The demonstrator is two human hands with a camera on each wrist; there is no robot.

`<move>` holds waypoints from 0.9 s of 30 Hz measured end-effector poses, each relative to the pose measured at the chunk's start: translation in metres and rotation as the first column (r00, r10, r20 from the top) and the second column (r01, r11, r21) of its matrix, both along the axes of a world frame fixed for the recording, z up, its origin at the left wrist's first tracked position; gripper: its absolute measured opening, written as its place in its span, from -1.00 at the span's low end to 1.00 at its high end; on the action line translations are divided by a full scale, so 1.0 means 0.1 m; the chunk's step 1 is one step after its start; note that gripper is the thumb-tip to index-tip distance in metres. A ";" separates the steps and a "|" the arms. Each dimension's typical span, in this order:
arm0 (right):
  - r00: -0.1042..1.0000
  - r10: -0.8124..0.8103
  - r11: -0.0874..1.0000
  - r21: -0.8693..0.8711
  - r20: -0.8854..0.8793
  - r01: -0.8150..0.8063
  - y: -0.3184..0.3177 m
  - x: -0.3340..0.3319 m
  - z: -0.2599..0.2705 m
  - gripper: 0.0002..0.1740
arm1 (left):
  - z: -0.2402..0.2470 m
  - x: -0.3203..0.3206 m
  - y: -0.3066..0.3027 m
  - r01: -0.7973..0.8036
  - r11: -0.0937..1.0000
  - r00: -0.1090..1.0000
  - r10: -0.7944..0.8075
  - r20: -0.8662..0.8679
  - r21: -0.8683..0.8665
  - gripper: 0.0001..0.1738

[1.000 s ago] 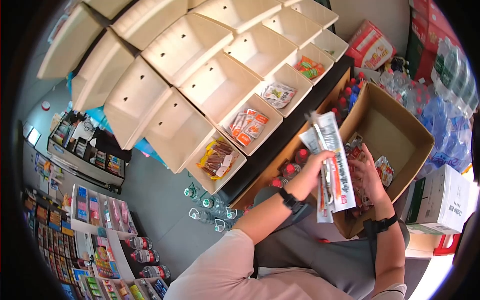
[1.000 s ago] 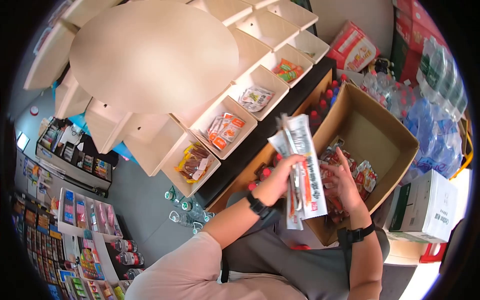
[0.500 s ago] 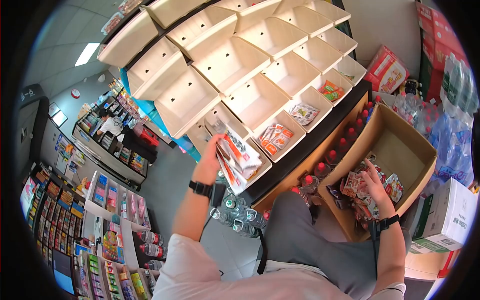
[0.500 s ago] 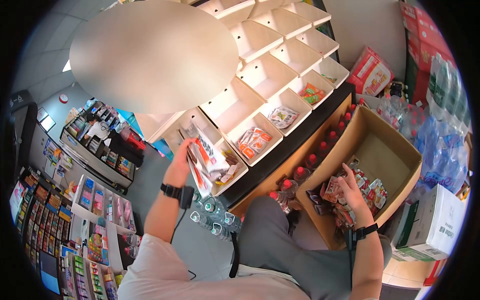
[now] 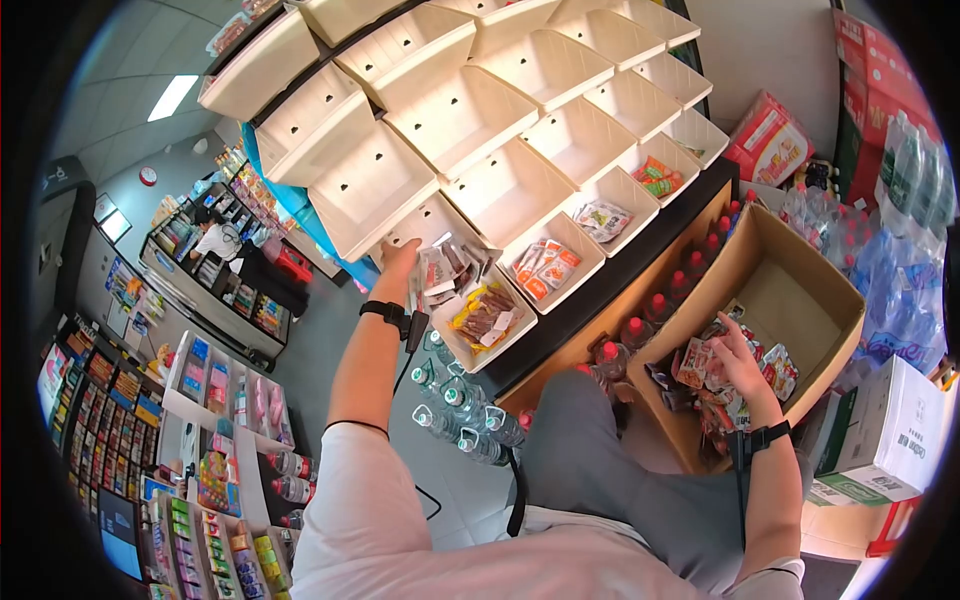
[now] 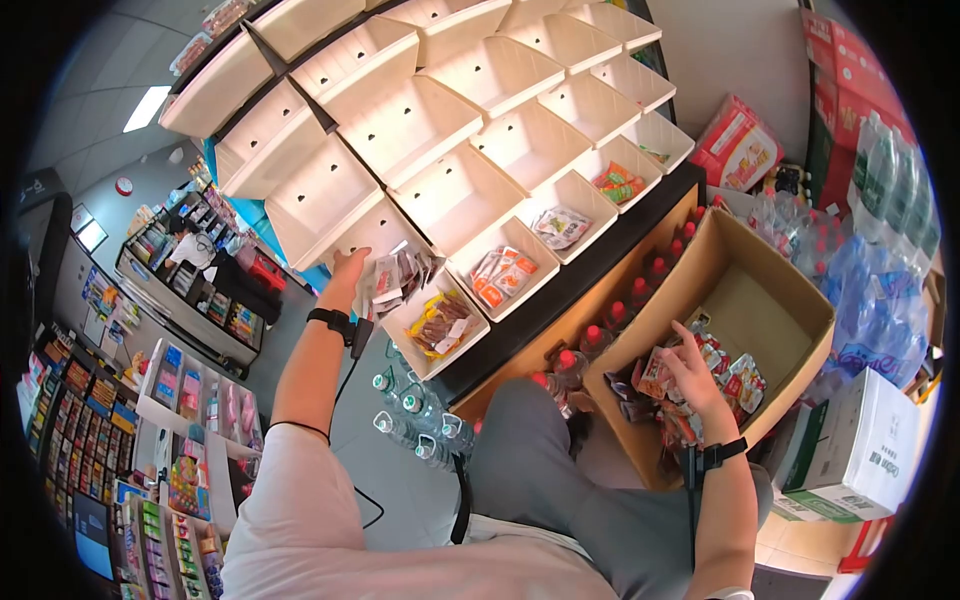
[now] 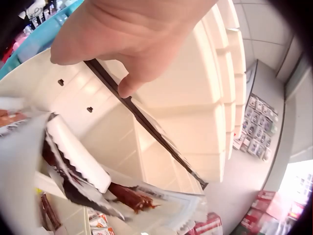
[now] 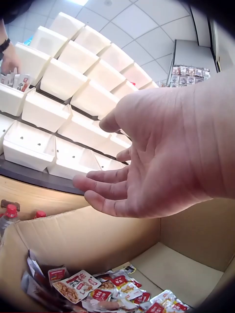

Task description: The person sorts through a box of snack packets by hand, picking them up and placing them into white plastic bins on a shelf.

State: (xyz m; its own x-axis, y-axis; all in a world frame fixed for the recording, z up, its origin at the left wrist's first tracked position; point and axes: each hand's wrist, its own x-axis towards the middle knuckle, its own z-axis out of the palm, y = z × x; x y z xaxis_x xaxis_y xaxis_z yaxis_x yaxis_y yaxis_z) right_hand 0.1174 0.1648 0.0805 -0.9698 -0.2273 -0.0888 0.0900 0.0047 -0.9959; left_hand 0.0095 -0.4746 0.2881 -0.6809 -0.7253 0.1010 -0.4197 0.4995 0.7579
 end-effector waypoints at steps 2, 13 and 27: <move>1.000 0.021 0.999 0.038 -0.019 -0.020 0.03 -0.04 -0.10 -0.28 | 0.15 0.24 0.39 0.248 0.968 0.968 -0.248 0.035 -0.020 0.04; 1.000 0.002 0.994 0.111 -0.023 0.001 0.02 0.00 -0.10 -0.28 | -0.06 0.78 1.50 0.782 0.446 0.618 -0.641 0.455 -0.434 -0.22; 0.996 -0.016 0.982 0.185 -0.085 0.031 0.12 0.02 -0.12 -0.30 | -0.07 1.26 1.27 0.606 0.557 0.787 -0.317 0.529 -0.568 0.15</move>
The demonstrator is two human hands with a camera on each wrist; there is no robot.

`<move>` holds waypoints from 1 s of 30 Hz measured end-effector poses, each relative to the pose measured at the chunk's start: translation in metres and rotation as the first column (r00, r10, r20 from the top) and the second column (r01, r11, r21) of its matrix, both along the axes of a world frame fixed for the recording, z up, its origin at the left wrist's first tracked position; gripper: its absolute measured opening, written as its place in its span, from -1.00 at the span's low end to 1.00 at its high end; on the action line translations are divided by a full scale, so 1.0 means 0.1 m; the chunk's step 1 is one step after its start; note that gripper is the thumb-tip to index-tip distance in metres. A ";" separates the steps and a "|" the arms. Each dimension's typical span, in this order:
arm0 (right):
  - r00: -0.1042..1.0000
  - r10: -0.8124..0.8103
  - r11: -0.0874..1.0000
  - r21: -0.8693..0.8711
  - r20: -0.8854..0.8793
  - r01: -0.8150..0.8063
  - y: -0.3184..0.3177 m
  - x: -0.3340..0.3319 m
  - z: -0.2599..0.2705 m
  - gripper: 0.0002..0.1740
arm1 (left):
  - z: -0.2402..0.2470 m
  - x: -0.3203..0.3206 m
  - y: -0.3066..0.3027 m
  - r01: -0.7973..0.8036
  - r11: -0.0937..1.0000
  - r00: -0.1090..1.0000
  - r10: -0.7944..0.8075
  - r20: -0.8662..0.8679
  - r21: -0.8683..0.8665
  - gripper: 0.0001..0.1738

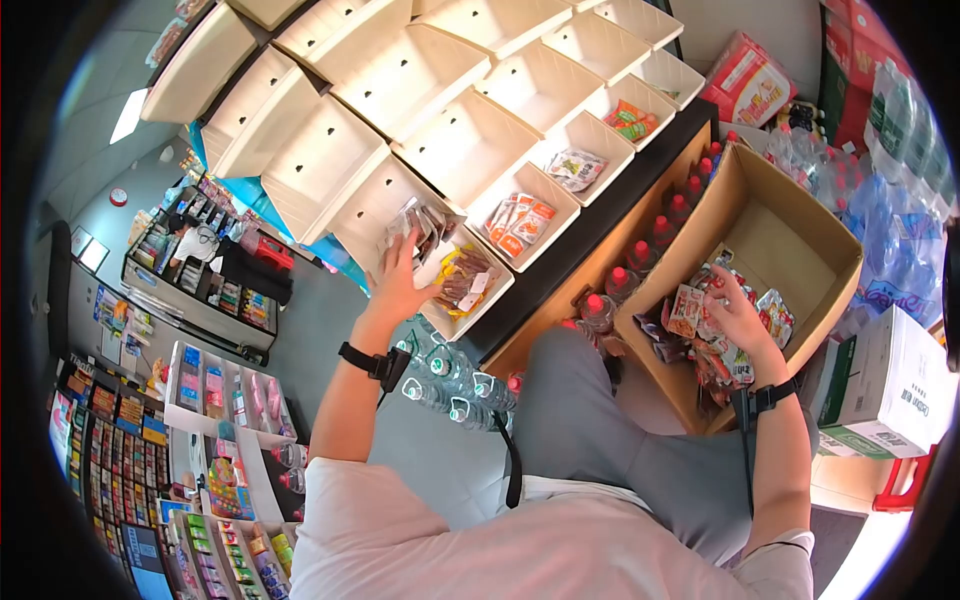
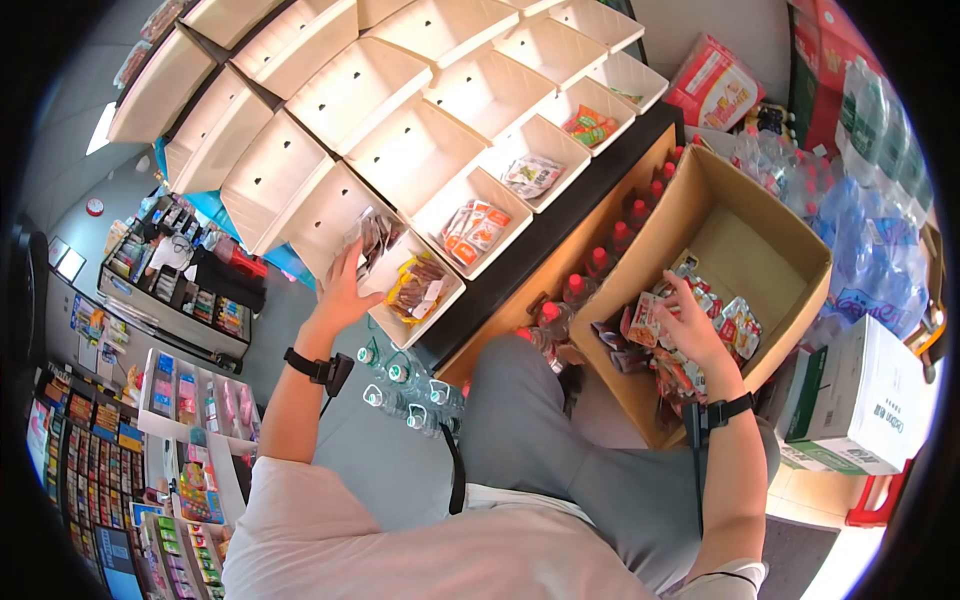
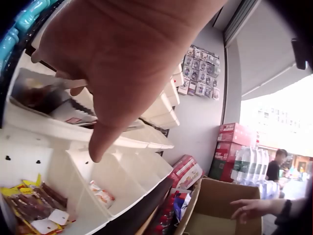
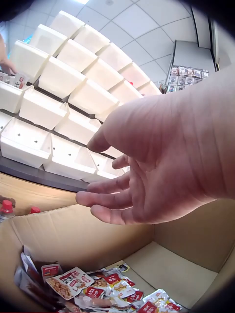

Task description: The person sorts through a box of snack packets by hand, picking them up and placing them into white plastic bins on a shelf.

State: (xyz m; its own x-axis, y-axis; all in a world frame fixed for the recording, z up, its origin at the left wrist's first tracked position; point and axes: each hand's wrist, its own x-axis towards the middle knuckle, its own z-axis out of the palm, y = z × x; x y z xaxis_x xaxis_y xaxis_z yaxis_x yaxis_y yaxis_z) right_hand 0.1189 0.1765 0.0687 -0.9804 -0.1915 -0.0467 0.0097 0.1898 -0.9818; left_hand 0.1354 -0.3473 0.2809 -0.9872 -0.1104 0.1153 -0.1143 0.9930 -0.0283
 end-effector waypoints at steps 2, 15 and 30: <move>1.000 -0.006 1.000 0.013 0.015 0.006 0.01 0.01 0.03 -0.29 | -0.28 -0.09 -0.49 0.119 0.990 0.990 -0.112 -0.088 0.077 0.13; 0.998 -0.007 1.000 0.022 0.064 0.006 0.02 0.07 0.08 -0.28 | 0.07 -0.18 0.26 0.480 0.856 0.836 -0.379 -0.396 0.193 -0.26; 0.933 -0.344 0.930 0.176 0.105 0.323 0.26 -0.05 -0.62 -0.29 | -2.31 -1.41 2.72 -0.517 -0.287 0.788 -0.529 0.317 0.806 -0.77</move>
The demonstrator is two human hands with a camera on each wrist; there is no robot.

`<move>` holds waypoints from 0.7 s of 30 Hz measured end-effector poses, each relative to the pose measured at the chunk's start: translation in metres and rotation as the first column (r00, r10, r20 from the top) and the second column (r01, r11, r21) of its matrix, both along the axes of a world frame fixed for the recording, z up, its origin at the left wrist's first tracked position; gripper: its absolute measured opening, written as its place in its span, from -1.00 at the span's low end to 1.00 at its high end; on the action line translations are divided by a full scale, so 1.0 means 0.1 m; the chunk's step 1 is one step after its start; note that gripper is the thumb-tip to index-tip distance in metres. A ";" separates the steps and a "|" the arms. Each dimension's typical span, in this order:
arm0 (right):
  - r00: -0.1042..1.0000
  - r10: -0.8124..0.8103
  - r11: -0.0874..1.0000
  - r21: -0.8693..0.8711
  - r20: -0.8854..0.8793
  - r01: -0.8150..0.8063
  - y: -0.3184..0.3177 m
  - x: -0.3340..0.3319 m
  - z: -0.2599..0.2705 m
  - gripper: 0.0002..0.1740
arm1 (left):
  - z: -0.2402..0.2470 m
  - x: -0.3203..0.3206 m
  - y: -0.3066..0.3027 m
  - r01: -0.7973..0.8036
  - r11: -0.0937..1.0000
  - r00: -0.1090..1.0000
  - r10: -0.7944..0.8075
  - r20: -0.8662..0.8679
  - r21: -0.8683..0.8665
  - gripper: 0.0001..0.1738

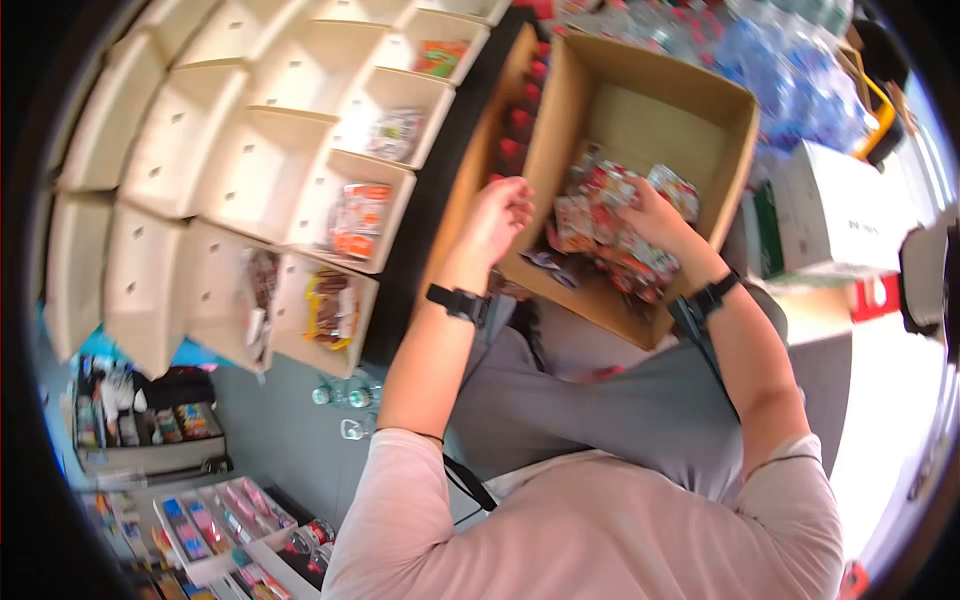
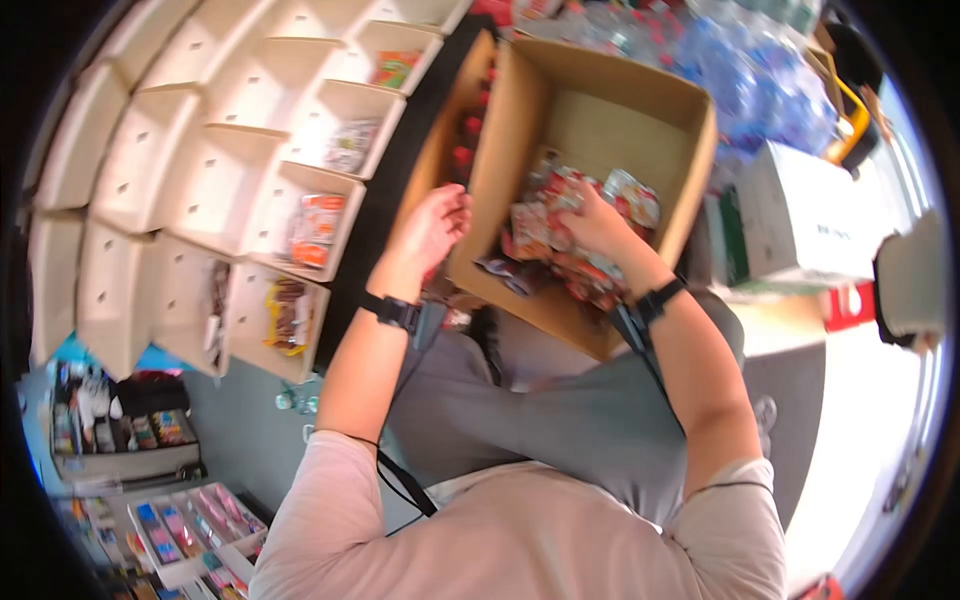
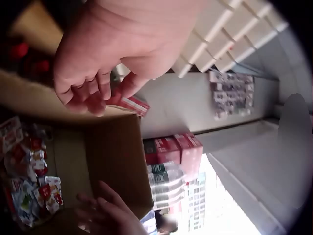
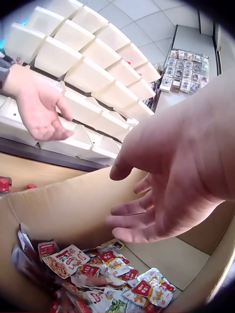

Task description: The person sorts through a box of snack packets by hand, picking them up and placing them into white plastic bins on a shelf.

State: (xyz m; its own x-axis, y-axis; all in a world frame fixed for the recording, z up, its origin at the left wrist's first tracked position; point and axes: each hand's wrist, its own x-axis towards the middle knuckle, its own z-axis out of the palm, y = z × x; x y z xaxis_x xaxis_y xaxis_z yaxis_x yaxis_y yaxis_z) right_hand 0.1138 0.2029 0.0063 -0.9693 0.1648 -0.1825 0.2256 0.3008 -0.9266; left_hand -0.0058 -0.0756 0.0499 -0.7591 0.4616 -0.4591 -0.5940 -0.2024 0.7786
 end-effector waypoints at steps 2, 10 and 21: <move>0.986 -0.038 0.998 -0.035 0.163 0.044 0.06 0.01 0.00 -0.24 | -0.36 -0.07 0.07 -0.090 0.993 0.974 0.072 0.213 0.074 -0.79; 0.941 -0.094 0.989 0.140 0.326 0.050 0.11 0.08 -0.23 -0.24 | -0.37 -0.21 0.08 -0.136 0.991 0.987 0.134 0.093 0.007 -0.77; 0.896 0.248 0.724 0.544 0.367 -0.423 -0.42 -0.67 -1.66 0.04 | -0.23 -0.32 0.01 -0.150 0.980 0.985 0.136 -0.104 -0.134 -0.80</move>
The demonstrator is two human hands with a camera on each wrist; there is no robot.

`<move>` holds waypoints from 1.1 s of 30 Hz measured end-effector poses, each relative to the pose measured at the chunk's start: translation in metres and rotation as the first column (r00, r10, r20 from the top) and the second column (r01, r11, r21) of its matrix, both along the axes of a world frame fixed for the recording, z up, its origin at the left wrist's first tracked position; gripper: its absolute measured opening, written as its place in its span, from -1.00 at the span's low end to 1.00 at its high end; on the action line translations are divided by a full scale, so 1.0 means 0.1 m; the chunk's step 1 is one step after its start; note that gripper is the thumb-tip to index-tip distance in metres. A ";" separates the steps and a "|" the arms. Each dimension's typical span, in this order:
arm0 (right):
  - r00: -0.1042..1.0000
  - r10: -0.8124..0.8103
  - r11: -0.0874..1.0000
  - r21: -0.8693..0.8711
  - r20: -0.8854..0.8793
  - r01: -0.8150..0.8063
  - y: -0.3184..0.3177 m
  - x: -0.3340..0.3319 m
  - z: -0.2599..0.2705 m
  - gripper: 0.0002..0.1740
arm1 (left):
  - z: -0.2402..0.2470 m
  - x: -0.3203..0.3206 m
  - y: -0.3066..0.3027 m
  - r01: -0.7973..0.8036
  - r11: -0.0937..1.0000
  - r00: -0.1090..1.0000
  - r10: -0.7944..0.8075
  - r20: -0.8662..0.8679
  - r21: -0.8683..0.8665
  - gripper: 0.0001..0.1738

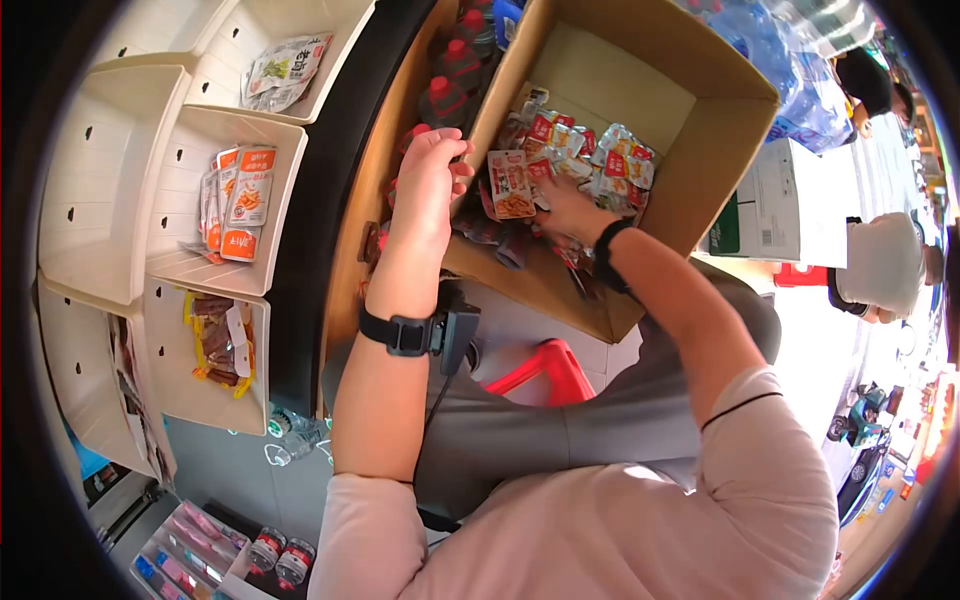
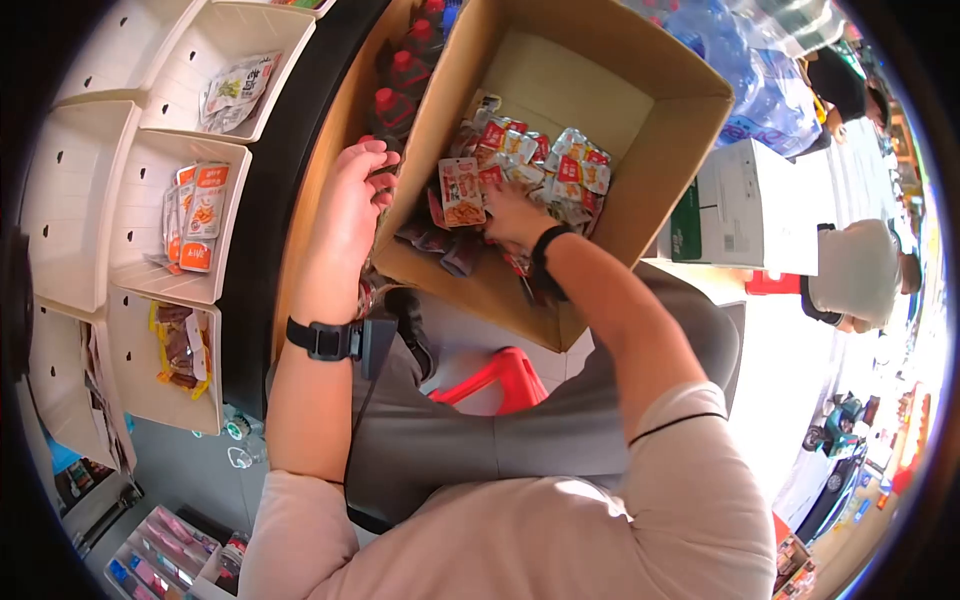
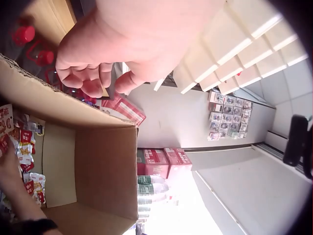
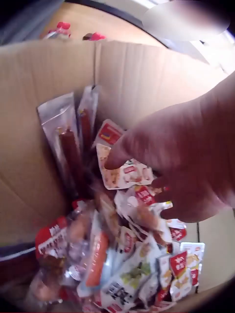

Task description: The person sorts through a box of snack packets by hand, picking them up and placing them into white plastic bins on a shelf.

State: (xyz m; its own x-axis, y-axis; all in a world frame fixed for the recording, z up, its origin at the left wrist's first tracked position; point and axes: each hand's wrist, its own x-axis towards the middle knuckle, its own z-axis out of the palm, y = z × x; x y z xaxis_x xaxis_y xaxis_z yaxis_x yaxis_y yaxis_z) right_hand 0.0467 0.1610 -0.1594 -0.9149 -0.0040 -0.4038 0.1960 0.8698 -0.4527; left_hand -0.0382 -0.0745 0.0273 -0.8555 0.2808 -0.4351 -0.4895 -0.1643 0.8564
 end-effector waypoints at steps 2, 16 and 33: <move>0.997 0.071 0.986 0.150 0.003 -0.071 -0.24 -0.09 -0.27 0.09 | 0.00 -0.01 -0.01 -0.022 1.000 1.000 0.022 0.007 -0.010 -0.79; 0.929 -0.260 0.963 0.002 -0.264 0.270 0.45 -0.28 -0.33 -0.75 | 0.07 -0.02 -0.02 -0.020 0.999 1.000 0.020 0.002 0.027 -0.80; 0.993 -0.118 0.965 0.237 0.001 0.114 0.59 0.27 -0.53 -0.57 | 0.17 -0.01 0.04 -0.021 0.997 1.000 0.023 -0.021 0.071 -0.81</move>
